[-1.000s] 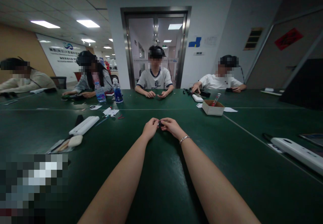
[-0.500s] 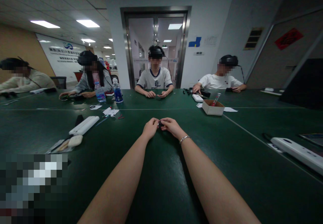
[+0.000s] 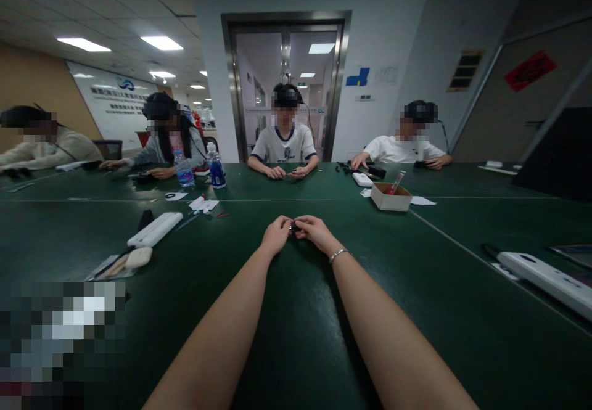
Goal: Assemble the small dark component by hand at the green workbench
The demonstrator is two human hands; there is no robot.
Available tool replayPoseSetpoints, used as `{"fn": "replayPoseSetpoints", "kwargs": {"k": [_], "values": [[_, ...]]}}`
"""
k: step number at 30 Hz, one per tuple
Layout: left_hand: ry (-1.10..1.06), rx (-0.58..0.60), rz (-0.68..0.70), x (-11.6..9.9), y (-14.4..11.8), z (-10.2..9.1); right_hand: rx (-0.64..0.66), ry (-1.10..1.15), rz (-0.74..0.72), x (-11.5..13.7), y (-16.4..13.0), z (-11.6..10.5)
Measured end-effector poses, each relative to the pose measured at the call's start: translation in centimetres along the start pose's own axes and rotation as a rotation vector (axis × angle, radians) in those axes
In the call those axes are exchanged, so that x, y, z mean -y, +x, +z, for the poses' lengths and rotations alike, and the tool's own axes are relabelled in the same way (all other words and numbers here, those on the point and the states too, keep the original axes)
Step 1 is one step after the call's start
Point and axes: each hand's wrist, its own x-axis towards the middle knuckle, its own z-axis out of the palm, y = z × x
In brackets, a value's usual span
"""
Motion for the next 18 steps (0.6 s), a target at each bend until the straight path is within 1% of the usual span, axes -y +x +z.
{"fn": "replayPoseSetpoints", "kwargs": {"k": [5,10,18], "values": [[0.007,0.000,-0.016,-0.10,0.05,0.01,-0.019,-0.003,0.013,0.03,0.01,0.05],[0.002,0.007,-0.031,-0.15,0.02,0.00,-0.009,0.006,0.004,0.01,-0.01,0.05],[0.001,0.015,-0.008,0.30,0.08,0.00,-0.018,0.000,0.006,0.19,-0.18,0.15]]}}
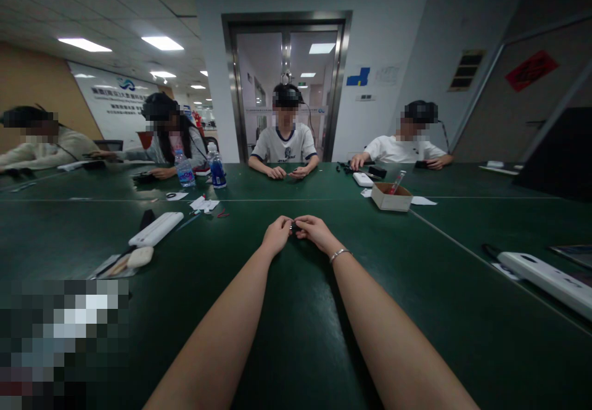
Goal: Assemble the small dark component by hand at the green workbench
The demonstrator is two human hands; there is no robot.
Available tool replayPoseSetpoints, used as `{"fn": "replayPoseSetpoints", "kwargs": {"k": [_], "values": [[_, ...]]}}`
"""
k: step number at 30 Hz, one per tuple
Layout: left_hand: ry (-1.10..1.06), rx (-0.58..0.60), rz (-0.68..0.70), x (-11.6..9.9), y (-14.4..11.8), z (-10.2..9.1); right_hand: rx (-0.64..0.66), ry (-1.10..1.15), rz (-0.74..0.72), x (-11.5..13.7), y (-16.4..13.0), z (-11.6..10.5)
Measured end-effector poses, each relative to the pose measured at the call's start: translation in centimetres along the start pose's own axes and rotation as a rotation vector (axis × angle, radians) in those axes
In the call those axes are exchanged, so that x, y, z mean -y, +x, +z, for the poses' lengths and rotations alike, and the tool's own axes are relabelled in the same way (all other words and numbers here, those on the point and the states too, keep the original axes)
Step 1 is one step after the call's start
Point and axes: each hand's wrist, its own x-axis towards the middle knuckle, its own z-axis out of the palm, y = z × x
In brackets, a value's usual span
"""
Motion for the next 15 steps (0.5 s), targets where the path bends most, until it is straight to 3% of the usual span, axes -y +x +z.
{"fn": "replayPoseSetpoints", "kwargs": {"k": [15], "values": [[0.022,-0.005,0.010,-0.17,-0.01,-0.03,-0.003,0.002,0.007,-0.07,0.12,0.01]]}}
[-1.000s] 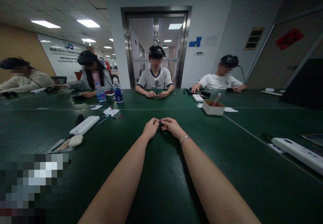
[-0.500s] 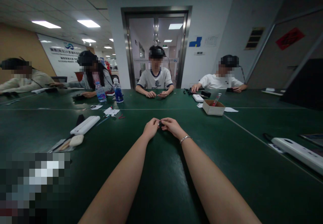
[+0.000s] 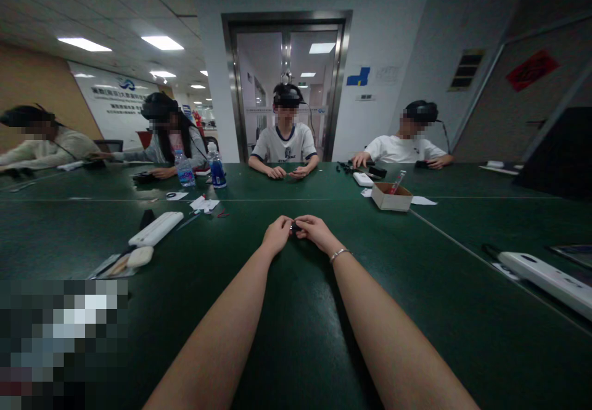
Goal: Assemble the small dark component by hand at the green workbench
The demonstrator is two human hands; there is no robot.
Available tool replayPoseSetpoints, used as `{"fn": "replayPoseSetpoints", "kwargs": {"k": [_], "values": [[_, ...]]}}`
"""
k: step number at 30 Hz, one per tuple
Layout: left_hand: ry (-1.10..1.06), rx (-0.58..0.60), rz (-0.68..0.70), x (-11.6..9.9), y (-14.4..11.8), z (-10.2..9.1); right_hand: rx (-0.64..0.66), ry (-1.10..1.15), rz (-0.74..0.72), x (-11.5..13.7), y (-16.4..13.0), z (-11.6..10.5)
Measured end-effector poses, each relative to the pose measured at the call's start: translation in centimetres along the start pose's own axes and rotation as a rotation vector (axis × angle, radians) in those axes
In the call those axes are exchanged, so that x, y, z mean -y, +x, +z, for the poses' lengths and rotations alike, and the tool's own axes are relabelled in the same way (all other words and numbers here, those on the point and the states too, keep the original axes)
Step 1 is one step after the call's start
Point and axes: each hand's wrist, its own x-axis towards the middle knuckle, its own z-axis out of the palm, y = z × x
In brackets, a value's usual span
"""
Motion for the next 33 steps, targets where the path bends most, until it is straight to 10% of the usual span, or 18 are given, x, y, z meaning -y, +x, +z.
{"fn": "replayPoseSetpoints", "kwargs": {"k": [33], "values": [[-0.063,-0.048,0.023,0.05,0.20,0.15,-0.006,0.008,0.003,0.40,-0.30,0.18]]}}
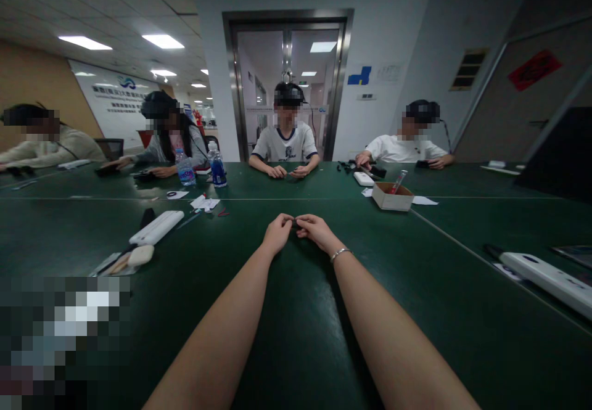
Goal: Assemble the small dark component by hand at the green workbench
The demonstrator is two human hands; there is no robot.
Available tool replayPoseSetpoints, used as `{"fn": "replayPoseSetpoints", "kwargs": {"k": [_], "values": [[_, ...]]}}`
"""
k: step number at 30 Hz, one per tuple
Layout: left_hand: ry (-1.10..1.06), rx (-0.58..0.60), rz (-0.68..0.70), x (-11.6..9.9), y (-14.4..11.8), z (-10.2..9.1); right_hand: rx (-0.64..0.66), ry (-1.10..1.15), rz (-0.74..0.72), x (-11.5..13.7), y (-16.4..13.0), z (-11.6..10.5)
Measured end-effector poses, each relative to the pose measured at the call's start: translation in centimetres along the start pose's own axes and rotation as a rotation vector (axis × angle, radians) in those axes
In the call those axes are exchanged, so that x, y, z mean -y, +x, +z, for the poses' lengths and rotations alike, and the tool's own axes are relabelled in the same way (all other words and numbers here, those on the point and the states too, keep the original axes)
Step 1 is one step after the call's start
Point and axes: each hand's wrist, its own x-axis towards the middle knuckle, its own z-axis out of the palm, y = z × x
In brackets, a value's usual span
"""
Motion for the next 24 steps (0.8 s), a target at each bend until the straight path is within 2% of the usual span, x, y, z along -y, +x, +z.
{"fn": "replayPoseSetpoints", "kwargs": {"k": [24], "values": [[-0.031,0.005,0.026,0.43,0.08,-0.09,-0.013,-0.017,0.004,-0.15,0.11,-0.14]]}}
